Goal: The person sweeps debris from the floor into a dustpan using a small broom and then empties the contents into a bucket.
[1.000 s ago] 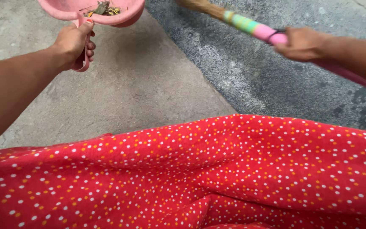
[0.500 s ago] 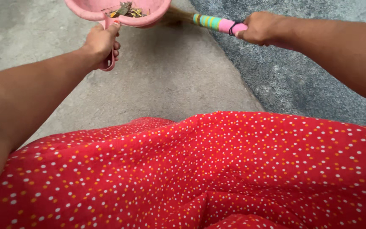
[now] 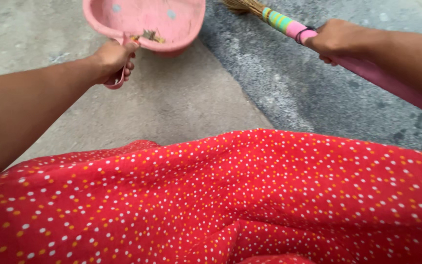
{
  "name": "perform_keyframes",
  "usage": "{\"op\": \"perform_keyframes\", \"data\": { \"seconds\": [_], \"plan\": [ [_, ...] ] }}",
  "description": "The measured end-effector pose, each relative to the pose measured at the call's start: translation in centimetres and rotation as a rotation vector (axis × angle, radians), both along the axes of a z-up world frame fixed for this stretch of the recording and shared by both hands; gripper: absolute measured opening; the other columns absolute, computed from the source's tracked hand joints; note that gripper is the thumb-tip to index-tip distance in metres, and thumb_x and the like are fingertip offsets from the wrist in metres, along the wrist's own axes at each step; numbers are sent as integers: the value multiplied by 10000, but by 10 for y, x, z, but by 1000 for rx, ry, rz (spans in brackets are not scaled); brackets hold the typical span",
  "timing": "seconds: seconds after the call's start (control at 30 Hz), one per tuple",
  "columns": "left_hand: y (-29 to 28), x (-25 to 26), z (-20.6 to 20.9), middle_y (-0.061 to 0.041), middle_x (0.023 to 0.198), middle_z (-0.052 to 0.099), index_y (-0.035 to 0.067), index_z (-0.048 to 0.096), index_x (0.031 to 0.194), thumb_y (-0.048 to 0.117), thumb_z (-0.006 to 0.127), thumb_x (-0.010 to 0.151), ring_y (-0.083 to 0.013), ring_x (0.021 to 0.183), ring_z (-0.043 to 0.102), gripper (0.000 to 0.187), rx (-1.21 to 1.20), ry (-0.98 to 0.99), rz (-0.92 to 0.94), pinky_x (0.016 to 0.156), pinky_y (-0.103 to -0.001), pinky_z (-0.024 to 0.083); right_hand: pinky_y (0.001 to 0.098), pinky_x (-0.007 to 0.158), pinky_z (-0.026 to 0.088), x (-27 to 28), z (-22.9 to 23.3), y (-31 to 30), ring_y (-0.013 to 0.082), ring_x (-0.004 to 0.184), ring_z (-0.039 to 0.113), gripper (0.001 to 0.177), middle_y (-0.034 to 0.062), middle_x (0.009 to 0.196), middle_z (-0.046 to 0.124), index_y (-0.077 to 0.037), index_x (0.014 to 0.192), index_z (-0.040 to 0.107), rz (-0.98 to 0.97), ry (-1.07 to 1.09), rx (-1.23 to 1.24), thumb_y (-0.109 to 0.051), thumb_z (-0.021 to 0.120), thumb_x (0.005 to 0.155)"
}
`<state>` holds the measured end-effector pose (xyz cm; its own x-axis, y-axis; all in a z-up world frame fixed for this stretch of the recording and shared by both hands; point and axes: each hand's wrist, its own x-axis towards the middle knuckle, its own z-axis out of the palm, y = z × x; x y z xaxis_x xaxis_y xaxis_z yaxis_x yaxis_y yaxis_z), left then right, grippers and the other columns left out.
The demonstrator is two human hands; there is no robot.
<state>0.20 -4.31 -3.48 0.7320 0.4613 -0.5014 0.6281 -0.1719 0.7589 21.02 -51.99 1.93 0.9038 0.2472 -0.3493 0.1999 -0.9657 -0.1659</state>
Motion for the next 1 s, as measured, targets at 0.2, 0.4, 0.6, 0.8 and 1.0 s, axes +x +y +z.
{"op": "perform_keyframes", "data": {
  "seconds": [0.2, 0.4, 0.6, 0.8, 1.0],
  "plan": [
    [-36, 25, -19, -17, 682, 448, 68, 489, 971, 446, 512, 1057, -125, 527, 436, 388, 1, 165, -239, 494, -316, 412, 429, 587, 496, 36, 25, -110, 241, 635, 618, 429, 170, 786, 672, 47, 1185, 684, -41, -131, 103, -356, 597, 1068],
    [-72, 43, -30, 28, 668, 435, 133, 445, 957, 450, 464, 1046, -97, 529, 403, 330, -109, 325, -387, 481, -283, 380, 378, 523, 433, 83, -27, -188, 225, 666, 549, 546, 163, 837, 599, 154, 1202, 650, -197, -196, 260, -385, 613, 1120],
    [-99, 61, -31, 25, 687, 431, 130, 448, 927, 443, 494, 1055, -97, 543, 419, 341, -60, 397, -377, 499, -280, 388, 471, 610, 511, 105, -41, -145, 300, 663, 637, 475, 188, 775, 679, 14, 1199, 692, -122, -108, -123, -432, 615, 1056],
    [-107, 66, -12, 54, 676, 414, 164, 455, 872, 439, 526, 1040, -78, 547, 413, 329, -70, 390, -367, 514, -268, 367, 430, 650, 488, 65, -6, -132, 275, 696, 621, 447, 164, 774, 666, 59, 1068, 687, 70, 8, -59, -376, 586, 1094],
    [-114, 62, -1, 50, 673, 390, 166, 445, 845, 470, 524, 1041, -83, 550, 383, 370, -24, 444, -352, 521, -272, 364, 413, 427, 394, 118, -23, -218, 254, 546, 476, 410, 168, 731, 522, 112, 1199, 566, -20, 277, 184, -279, 484, 1106]
  ]
}}
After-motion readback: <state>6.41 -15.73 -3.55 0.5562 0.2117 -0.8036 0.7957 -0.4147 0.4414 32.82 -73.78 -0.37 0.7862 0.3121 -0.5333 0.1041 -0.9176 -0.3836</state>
